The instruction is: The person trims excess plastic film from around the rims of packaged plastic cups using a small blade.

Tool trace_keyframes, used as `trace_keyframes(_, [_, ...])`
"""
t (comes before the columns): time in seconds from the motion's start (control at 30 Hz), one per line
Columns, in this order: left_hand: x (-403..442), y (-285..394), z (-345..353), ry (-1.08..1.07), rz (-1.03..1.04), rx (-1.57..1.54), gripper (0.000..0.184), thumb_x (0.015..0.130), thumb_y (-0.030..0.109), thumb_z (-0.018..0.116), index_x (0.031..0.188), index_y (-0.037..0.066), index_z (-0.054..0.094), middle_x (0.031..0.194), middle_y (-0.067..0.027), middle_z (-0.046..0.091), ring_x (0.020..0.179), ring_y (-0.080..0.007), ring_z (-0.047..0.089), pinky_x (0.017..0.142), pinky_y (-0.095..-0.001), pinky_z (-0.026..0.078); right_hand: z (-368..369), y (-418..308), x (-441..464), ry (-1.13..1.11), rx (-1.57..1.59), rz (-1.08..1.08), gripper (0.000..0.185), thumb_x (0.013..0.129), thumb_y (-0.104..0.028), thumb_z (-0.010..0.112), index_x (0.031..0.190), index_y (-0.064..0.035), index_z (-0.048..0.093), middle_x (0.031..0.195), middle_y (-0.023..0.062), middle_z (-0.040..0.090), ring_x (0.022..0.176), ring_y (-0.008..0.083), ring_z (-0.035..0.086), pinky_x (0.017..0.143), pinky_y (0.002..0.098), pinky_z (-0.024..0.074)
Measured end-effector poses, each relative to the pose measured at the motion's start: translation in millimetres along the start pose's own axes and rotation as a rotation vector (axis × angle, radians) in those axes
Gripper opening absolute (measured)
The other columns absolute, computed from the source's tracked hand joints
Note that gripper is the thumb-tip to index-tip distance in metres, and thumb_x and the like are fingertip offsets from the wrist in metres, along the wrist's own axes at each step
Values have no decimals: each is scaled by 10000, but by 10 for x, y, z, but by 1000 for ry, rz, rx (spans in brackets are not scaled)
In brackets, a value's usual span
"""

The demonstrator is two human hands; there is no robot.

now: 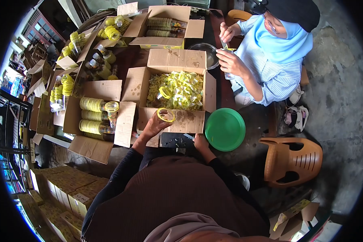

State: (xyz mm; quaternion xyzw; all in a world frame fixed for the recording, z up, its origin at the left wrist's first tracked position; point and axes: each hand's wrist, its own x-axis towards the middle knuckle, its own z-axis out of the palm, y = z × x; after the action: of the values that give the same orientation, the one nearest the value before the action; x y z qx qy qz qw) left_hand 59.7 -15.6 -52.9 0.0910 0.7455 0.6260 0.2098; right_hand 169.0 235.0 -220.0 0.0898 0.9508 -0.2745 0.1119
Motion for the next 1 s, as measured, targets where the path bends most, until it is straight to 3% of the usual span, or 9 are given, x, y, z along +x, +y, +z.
trace_keyframes(0.17, [202, -168, -81, -50, 87, 33, 547, 829, 136, 786, 1258, 13, 470, 1180, -79, 526, 993, -129, 607, 821, -295, 530, -294, -217, -117, -45, 22, 2, 236, 826, -184, 713, 976, -52, 588, 902, 155, 678, 873, 363, 667, 708, 465, 519])
trace_keyframes(0.23, [213, -82, -83, -56, 66, -7, 549, 831, 144, 786, 1259, 7, 472, 1163, -79, 558, 984, -135, 610, 826, -299, 534, -479, -318, -159, -261, 178, -8, 249, 798, -187, 743, 974, -58, 623, 858, 137, 695, 852, 330, 680, 704, 425, 524])
trace_keyframes(0.27, [200, -52, -84, -54, 67, -10, 549, 831, 144, 786, 1259, 7, 472, 1163, -79, 558, 984, -135, 610, 826, -299, 534, -561, -372, -195, -294, 255, -7, 249, 779, -183, 763, 959, -48, 655, 814, 109, 702, 800, 250, 690, 697, 385, 521])
trace_keyframes(0.43, [102, 229, -74, 53, 19, -2, 530, 823, 184, 796, 1239, 7, 519, 1136, -82, 616, 987, -149, 616, 838, -309, 525, -891, -471, -137, -475, 425, -159, 215, 797, -165, 754, 937, -26, 668, 799, 62, 686, 743, 145, 633, 697, 309, 496])
trace_keyframes(0.5, [147, 89, -112, 58, 87, -25, 539, 812, 197, 806, 1235, 11, 528, 1144, -81, 615, 991, -151, 614, 854, -315, 517, -1060, -564, -111, -302, 545, -185, 223, 787, -182, 758, 917, -21, 675, 878, 124, 683, 800, 219, 663, 715, 345, 499])
trace_keyframes(0.67, [184, 288, -76, 215, 332, 130, 601, 740, 172, 850, 1234, 16, 545, 1130, -88, 624, 1047, -193, 610, 933, -331, 484, -1548, -933, 66, 71, 554, -375, 155, 863, -83, 703, 960, -1, 614, 833, 101, 612, 711, 186, 597, 648, 313, 482])
trace_keyframes(0.9, [253, 615, -43, 275, 451, 181, 595, 712, 119, 850, 1209, 3, 543, 1128, -127, 645, 1045, -212, 628, 926, -327, 493, -1732, -1288, 350, 389, 664, -506, 156, 858, 31, 667, 1000, 3, 610, 866, 91, 600, 674, 163, 582, 613, 281, 471])
trace_keyframes(1.0, [266, 660, -77, 313, 472, 142, 609, 703, 106, 853, 1205, -5, 526, 1129, -130, 649, 1035, -205, 633, 925, -327, 494, -1853, -1407, 366, 422, 665, -552, 142, 864, 54, 649, 992, 4, 612, 879, 89, 596, 671, 157, 578, 604, 279, 470])
